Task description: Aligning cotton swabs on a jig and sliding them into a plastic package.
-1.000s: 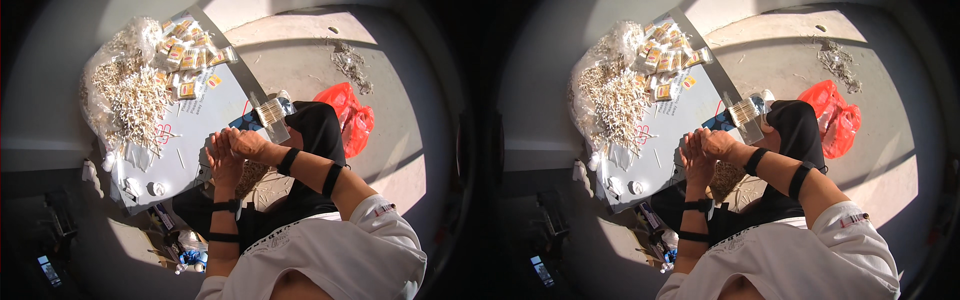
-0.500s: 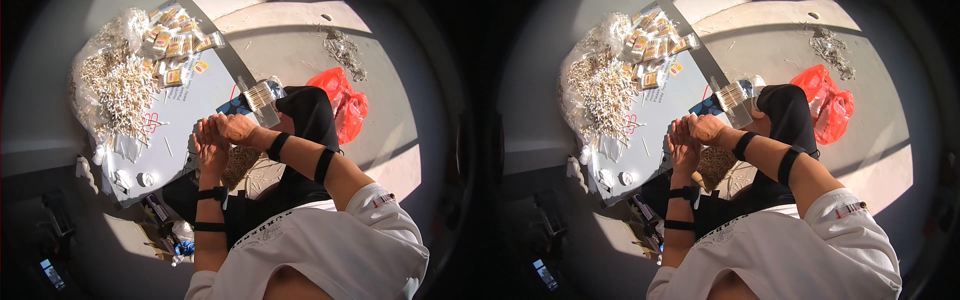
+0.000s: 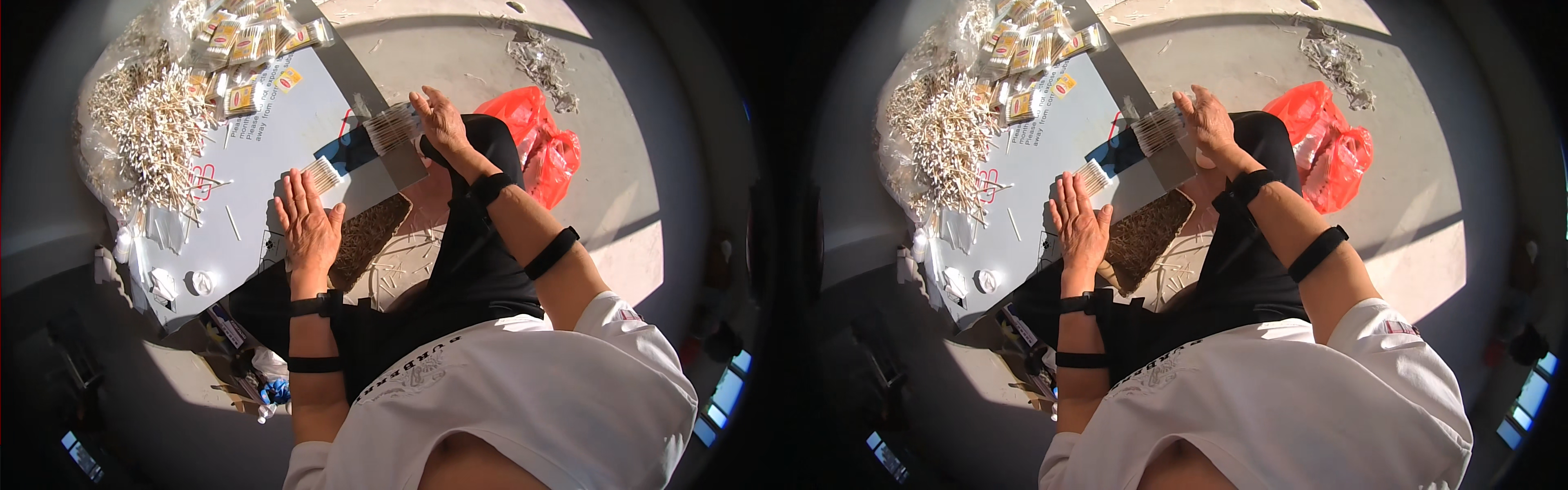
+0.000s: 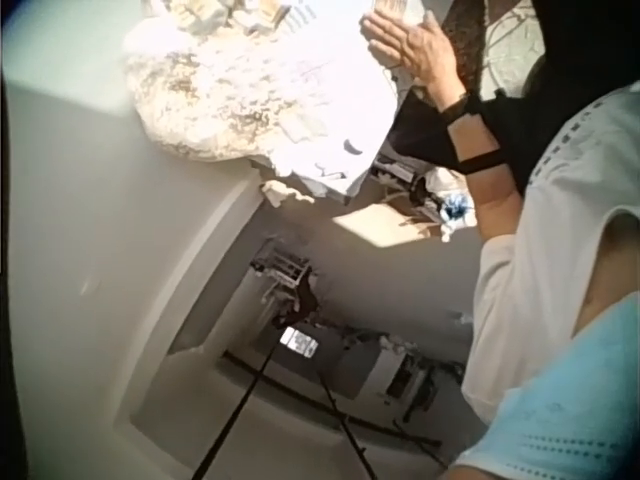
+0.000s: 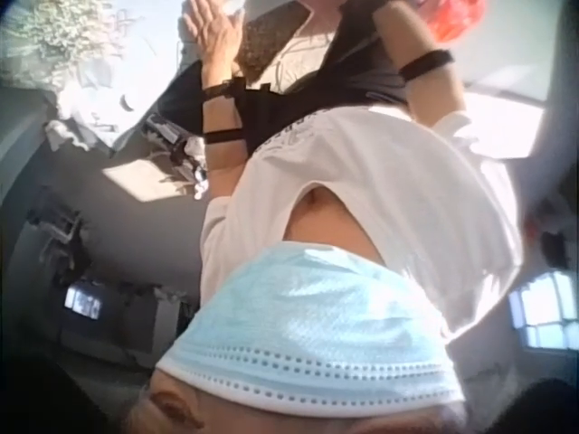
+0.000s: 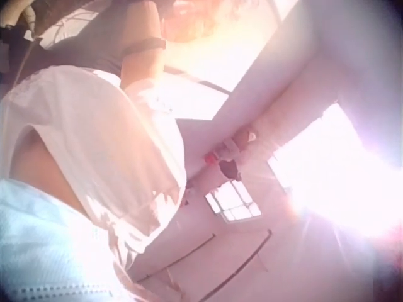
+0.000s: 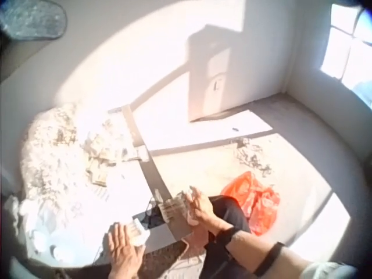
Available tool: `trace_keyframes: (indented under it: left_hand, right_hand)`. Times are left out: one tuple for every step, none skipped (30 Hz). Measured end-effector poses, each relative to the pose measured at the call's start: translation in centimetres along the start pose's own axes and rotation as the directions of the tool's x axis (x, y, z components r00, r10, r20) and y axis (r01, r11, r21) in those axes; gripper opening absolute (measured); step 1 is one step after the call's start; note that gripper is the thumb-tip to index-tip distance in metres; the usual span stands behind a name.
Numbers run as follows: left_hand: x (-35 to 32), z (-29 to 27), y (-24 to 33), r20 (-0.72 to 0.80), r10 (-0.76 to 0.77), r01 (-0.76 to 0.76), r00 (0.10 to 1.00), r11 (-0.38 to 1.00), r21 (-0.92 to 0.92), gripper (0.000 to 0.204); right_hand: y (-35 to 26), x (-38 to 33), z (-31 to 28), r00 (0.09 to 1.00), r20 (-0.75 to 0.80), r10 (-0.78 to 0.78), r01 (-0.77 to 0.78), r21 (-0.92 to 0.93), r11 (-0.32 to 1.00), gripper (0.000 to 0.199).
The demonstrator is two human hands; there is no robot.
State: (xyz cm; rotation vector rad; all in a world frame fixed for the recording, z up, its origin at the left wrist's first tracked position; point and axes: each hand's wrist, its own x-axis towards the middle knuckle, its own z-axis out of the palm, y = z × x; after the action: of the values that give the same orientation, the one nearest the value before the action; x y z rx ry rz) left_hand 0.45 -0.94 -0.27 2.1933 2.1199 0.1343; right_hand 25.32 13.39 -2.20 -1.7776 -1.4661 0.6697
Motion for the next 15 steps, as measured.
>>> trace_keyframes:
  left_hand:
    - [-0.1,0.1,-0.1,-0.008,-0.002,0.002,1.000,1.000,-0.003,0.078]
    - [-0.1,0.1,-0.2,-0.024,0.001,-0.001,1.000,1.000,0.008,0.079]
    - [-0.2,0.2,-0.1,-0.016,-0.007,0.007,1.000,1.000,0.005,0.079]
    - [-0.2,0.1,-0.1,-0.022,-0.010,0.011,1.000,1.000,0.006,0.078]
    - [-0.2,0.1,0.1,-0.028,-0.014,0.014,1.000,1.000,0.007,0.078]
    - [-0.1,0.0,0.2,-0.039,-0.009,0.009,0.999,1.000,0.005,0.078]
    - [0.0,0.0,0.2,-0.032,-0.012,0.012,0.999,1.000,0.002,0.078]
    - [0.0,0.0,0.3,-0.034,-0.007,0.007,0.999,1.000,-0.005,0.079]
    - [0.1,0.1,0.5,-0.036,-0.002,0.002,0.999,1.000,-0.011,0.079]
    - [0.1,0.0,0.6,-0.030,-0.002,0.002,1.000,1.000,-0.006,0.080]
    - [0.2,-0.1,0.9,-0.023,-0.002,0.002,1.000,1.000,-0.010,0.080]
    - [0.4,-0.1,1.2,-0.023,0.006,-0.007,1.000,1.000,-0.020,0.080]
    - [0.5,-0.1,1.4,-0.023,0.010,-0.011,1.000,1.000,-0.029,0.081]
    - [0.6,0.1,1.6,-0.024,0.003,-0.004,1.000,1.000,-0.022,0.081]
    - [0.6,0.2,1.8,-0.019,0.001,-0.001,1.000,1.000,-0.025,0.081]
  right_hand:
    - [-0.4,0.0,0.3,0.995,0.097,-0.011,0.012,-0.010,1.000,0.059]
    - [-0.9,-0.1,0.6,0.981,0.193,-0.020,0.025,-0.019,1.000,0.063]
    - [-1.2,-0.2,1.0,0.979,0.204,-0.016,0.022,-0.023,0.999,0.063]
    - [-1.3,-0.3,1.3,0.989,0.146,-0.016,0.024,-0.048,0.999,0.062]
    - [-1.4,-0.3,1.5,0.996,0.087,-0.018,0.024,-0.073,0.997,0.061]
    - [-1.5,-0.2,1.5,0.997,0.074,0.004,0.001,-0.063,0.998,0.060]
    - [-1.4,-0.1,1.6,0.997,0.079,0.008,-0.003,-0.068,0.998,0.060]
    - [-1.3,0.1,1.7,0.994,0.086,0.067,-0.065,-0.027,0.998,0.062]
    - [-1.3,0.3,1.7,0.988,0.095,0.126,-0.128,0.013,0.992,0.064]
    - [-1.1,0.7,1.8,0.987,0.097,0.131,-0.132,0.008,0.991,0.064]
    - [-0.9,1.1,1.8,0.974,0.132,0.182,-0.184,0.000,0.983,0.065]
    - [-0.7,1.4,1.8,0.958,0.166,0.233,-0.235,-0.010,0.972,0.066]
    - [-0.8,1.3,1.8,0.957,0.170,0.236,-0.237,-0.015,0.971,0.066]
    - [-0.8,1.2,1.9,0.950,0.194,0.244,-0.252,0.016,0.968,0.066]
    - [-0.9,1.1,2.0,0.943,0.217,0.251,-0.266,0.046,0.963,0.066]
